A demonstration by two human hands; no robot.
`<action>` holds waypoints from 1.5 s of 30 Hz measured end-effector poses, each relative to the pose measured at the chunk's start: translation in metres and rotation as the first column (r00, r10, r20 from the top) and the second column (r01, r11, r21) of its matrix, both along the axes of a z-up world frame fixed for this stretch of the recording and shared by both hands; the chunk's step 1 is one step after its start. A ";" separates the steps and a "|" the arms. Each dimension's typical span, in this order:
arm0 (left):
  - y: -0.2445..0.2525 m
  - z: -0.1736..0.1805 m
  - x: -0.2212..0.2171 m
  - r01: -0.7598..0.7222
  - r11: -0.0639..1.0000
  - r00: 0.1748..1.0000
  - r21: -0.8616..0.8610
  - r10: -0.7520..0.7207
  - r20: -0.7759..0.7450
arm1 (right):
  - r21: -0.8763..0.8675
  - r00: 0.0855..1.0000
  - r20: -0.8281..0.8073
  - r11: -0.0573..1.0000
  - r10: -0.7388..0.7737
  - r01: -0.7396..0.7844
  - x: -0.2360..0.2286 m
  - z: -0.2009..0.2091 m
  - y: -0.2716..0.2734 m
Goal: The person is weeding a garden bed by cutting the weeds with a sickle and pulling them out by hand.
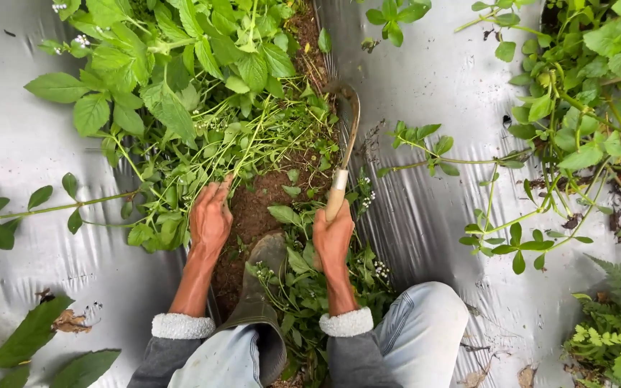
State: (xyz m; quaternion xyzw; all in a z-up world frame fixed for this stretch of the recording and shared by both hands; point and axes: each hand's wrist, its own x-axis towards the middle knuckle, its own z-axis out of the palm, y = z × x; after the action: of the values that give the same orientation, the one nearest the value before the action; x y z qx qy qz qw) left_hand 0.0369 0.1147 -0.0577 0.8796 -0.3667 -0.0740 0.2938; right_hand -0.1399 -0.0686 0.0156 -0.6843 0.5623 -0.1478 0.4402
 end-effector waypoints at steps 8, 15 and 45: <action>0.010 -0.007 -0.005 0.025 0.998 0.999 -0.055 -0.023 0.039 | -0.002 1.000 0.015 1.000 -0.004 0.004 -0.003 -0.043 -0.006; 0.002 0.009 0.009 0.007 0.999 1.000 -0.044 -0.007 -0.010 | 0.007 0.994 -0.075 0.997 0.078 -0.077 0.002 -0.029 -0.019; -0.004 0.021 0.005 -0.027 0.998 0.999 0.052 0.028 -0.031 | 0.046 0.994 -0.095 0.998 0.048 -0.044 -0.014 0.099 -0.020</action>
State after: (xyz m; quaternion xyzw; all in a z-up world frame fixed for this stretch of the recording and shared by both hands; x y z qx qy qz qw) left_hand 0.0421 0.1107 -0.0363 0.8906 -0.3478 -0.0934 0.2779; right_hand -0.1542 -0.0886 0.1148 -0.6934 0.5700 -0.0924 0.4309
